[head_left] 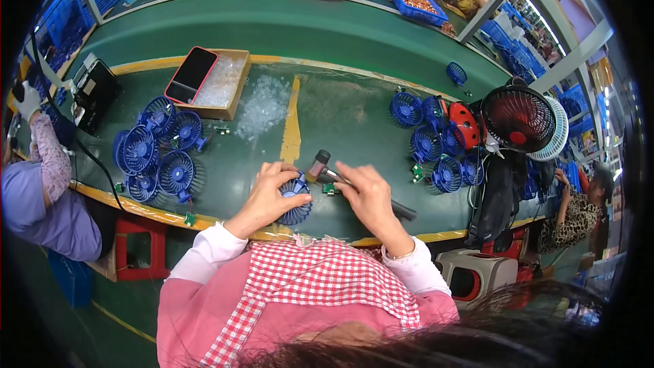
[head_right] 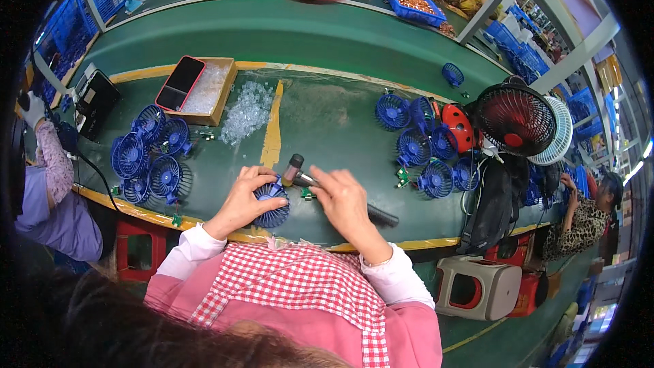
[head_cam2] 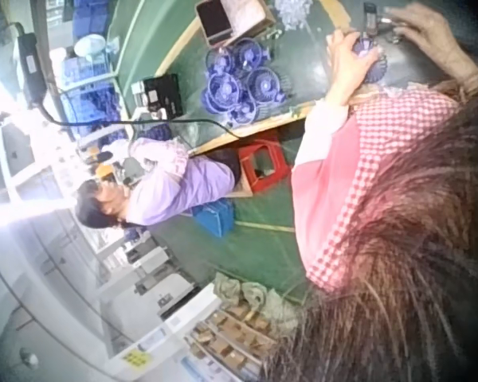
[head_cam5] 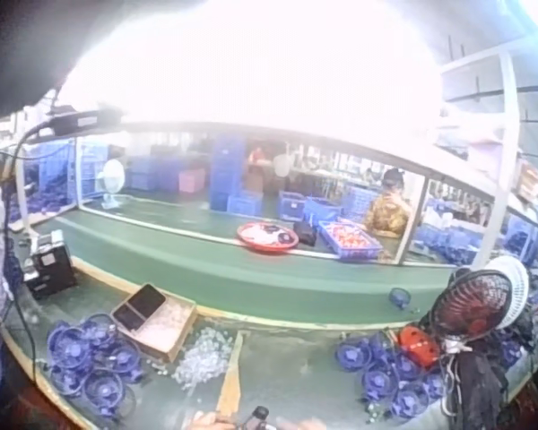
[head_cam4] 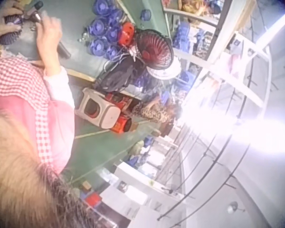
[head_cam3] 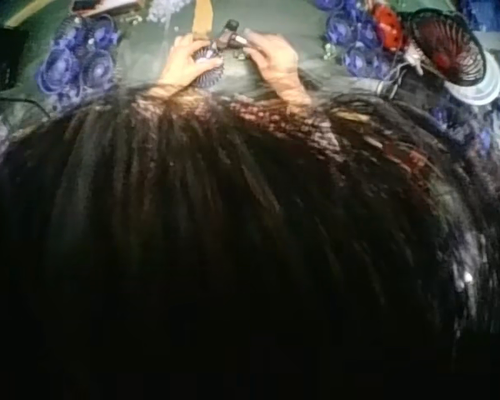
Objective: The person assembles mini fan frames by retrieving parts from the conveyor, fitting components together by hand, and tapping them into place with a small hammer.
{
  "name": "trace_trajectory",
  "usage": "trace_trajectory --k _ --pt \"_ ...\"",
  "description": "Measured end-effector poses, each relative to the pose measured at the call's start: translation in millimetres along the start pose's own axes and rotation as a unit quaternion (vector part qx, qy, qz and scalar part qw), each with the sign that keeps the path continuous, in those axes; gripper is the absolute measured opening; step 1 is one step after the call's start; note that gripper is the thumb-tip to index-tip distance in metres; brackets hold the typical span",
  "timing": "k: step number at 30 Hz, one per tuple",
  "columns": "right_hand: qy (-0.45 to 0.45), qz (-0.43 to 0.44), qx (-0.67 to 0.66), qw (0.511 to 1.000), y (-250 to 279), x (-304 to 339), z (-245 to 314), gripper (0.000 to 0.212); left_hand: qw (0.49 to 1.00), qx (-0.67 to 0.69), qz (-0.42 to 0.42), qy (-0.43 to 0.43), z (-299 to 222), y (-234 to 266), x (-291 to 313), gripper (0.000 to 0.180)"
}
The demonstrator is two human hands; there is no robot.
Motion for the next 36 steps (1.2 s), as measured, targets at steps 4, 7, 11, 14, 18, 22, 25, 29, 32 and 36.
trace_trajectory --k 4,7,11,14,18,22,25,29,32,36 --pt "0.079 -0.053 -0.038 0.995 -12.3 -2.4 9.2 0.032 0.986 0.158 -0.001 0.046 -5.3 0.1 7.3 0.038" --pt "0.103 -0.065 -0.065 0.99 -27.7 -1.4 11.1 0.027 0.883 0.434 -0.025 0.178 -11.6 -5.7 8.8 0.016" --pt "0.171 -0.104 -0.033 0.979 -30.1 -3.3 20.8 0.017 0.84 0.5 -0.045 0.207 -5.6 -7.7 11.6 0.012" --pt "0.225 -0.104 0.004 0.969 -29.3 4.6 21.9 0.018 0.803 0.543 -0.045 0.242 -9.8 -6.6 15.9 0.009" --pt "0.001 0.08 -0.283 0.956 -24.5 -3.3 17.3 0.021 0.802 0.549 -0.019 0.234 0.8 -2.4 15.8 0.01" --pt "-0.163 0.184 -0.437 0.865 -51.2 -14.3 8.0 0.02 0.993 -0.003 -0.116 0.018 -6.4 21.3 -5.0 0.021" --pt "-0.211 0.218 -0.495 0.815 -55.4 -19.6 14.5 0.017 0.954 -0.244 -0.172 -0.043 25.6 29.7 -18.5 0.017" --pt "-0.22 0.19 -0.48 0.828 -50.4 -22.7 15.0 0.016 0.972 -0.135 -0.185 -0.047 34.9 28.0 -23.6 0.013" --pt "-0.243 0.139 -0.496 0.822 -46.3 -21.3 12.3 0.015 0.976 0.173 -0.096 0.093 17.8 23.1 -18.9 0.015" --pt "-0.192 0.118 -0.469 0.854 -46.3 -19.8 21.6 0.016 0.913 0.375 -0.058 0.152 17.0 10.6 -7.2 0.017"
Point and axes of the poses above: each hand's wrist, its own x-axis away from the middle knuckle, its own y-axis out of the back of the hand, z = x × y, the point moved 1 cm from there along -x, towards the middle knuckle
